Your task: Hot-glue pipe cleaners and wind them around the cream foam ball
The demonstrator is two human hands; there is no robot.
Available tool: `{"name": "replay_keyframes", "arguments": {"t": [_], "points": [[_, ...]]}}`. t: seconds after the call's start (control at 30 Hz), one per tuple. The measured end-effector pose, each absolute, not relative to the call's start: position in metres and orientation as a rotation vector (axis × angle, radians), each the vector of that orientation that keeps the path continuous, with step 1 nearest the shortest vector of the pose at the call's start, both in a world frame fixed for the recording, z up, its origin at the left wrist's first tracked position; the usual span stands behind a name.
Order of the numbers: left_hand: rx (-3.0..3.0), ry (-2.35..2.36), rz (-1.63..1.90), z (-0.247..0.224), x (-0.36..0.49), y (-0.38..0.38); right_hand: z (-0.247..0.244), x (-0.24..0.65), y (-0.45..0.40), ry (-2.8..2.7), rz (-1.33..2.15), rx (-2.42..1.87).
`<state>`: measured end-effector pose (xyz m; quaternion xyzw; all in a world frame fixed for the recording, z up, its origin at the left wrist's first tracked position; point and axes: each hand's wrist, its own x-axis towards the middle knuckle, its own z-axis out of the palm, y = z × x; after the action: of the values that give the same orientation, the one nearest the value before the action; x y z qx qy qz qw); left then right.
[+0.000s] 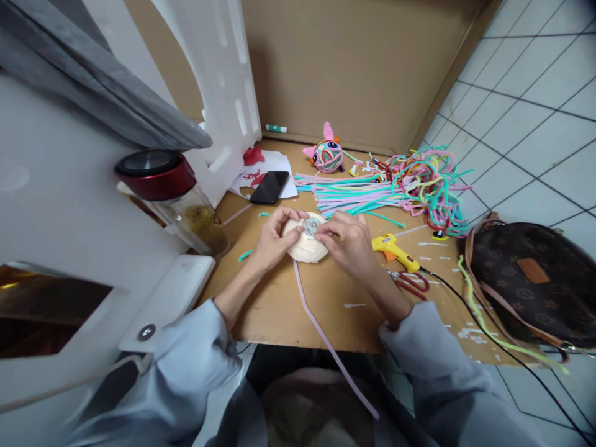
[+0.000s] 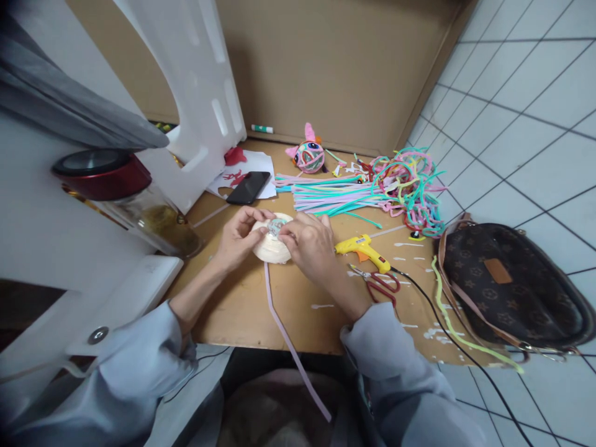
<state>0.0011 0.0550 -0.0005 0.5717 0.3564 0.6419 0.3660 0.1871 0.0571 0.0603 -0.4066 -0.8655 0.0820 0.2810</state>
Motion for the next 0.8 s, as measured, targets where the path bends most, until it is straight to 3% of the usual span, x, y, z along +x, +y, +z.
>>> {"name": "replay_keyframes", "arguments": {"t": [0.8], "points": [[1.549, 1.005, 1.568, 0.001, 0.004, 0.048, 0.089, 0.182, 0.073, -2.535, 0.341, -1.162]]}}
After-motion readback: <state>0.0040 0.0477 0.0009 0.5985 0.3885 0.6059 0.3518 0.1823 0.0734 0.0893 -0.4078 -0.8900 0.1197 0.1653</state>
